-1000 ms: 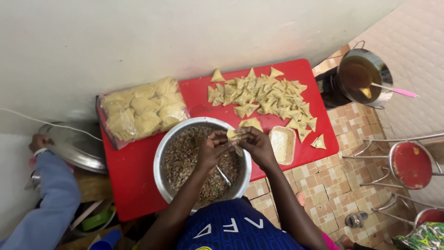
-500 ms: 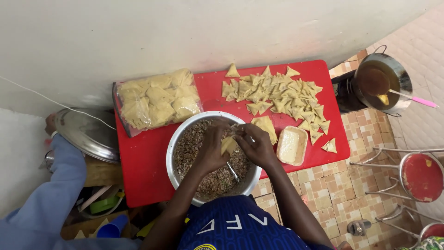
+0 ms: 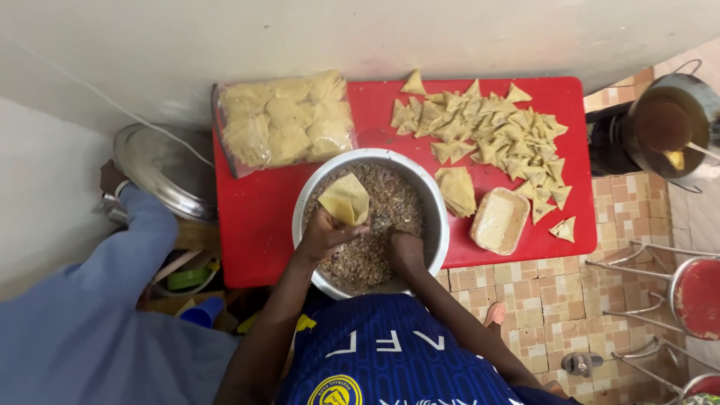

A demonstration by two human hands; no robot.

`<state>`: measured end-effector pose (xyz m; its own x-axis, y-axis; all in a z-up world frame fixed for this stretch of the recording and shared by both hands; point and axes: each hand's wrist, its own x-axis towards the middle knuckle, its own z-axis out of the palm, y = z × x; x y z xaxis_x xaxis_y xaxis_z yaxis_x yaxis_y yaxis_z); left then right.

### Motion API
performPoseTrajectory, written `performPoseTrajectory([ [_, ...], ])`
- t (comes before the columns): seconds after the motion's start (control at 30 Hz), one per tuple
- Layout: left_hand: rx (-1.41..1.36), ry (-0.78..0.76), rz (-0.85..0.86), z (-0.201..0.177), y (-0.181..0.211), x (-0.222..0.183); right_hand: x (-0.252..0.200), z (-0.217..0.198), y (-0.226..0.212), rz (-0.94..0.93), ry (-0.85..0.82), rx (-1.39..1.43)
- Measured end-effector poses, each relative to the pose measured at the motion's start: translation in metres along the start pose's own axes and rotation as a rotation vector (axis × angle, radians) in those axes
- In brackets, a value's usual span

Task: Filling and folding samosa pastry wrappers with a meat and lentil mixture on a red table

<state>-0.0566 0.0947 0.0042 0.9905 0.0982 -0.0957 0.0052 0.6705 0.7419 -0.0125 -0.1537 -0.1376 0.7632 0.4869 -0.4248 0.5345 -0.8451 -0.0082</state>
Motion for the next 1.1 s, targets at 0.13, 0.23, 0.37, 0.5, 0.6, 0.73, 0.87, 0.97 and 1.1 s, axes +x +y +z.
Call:
performPoseTrajectory([
  [0.13, -0.049, 0.000, 0.064, 0.014, 0.041, 0.001, -0.024, -0.079, -0.015, 0.007, 0.090, 0.374],
  [0.23, -0.078, 0.030, 0.114, 0.021, 0.052, -0.004, -0.031, -0.103, -0.022, -0.130, 0.129, 0.475],
  [0.37, -0.155, 0.016, 0.174, 0.023, 0.045, 0.004, -0.039, -0.127, -0.049, -0.217, -0.101, 0.211],
  [0.5, -0.287, -0.110, 0.274, 0.008, 0.025, 0.019, -0.023, -0.058, -0.042, -0.363, -0.326, 0.312],
  [0.6, -0.245, -0.084, 0.281, 0.018, 0.032, 0.015, -0.025, -0.056, -0.023, -0.345, -0.449, 0.514],
  [0.73, -0.305, -0.129, 0.283, 0.009, 0.035, 0.018, -0.028, -0.101, 0.012, -0.365, -0.462, 0.668],
  [0.87, 0.011, 0.025, 0.185, -0.011, 0.022, 0.014, -0.060, -0.227, 0.025, -0.272, -0.320, 0.854],
  [0.97, 0.295, 0.094, 0.146, -0.013, 0.031, 0.022, -0.073, -0.275, 0.038, -0.105, -0.128, 0.924],
  [1.1, 0.594, 0.050, -0.027, 0.005, 0.023, 0.018, -0.076, -0.293, 0.030, 0.143, 0.136, 1.294],
])
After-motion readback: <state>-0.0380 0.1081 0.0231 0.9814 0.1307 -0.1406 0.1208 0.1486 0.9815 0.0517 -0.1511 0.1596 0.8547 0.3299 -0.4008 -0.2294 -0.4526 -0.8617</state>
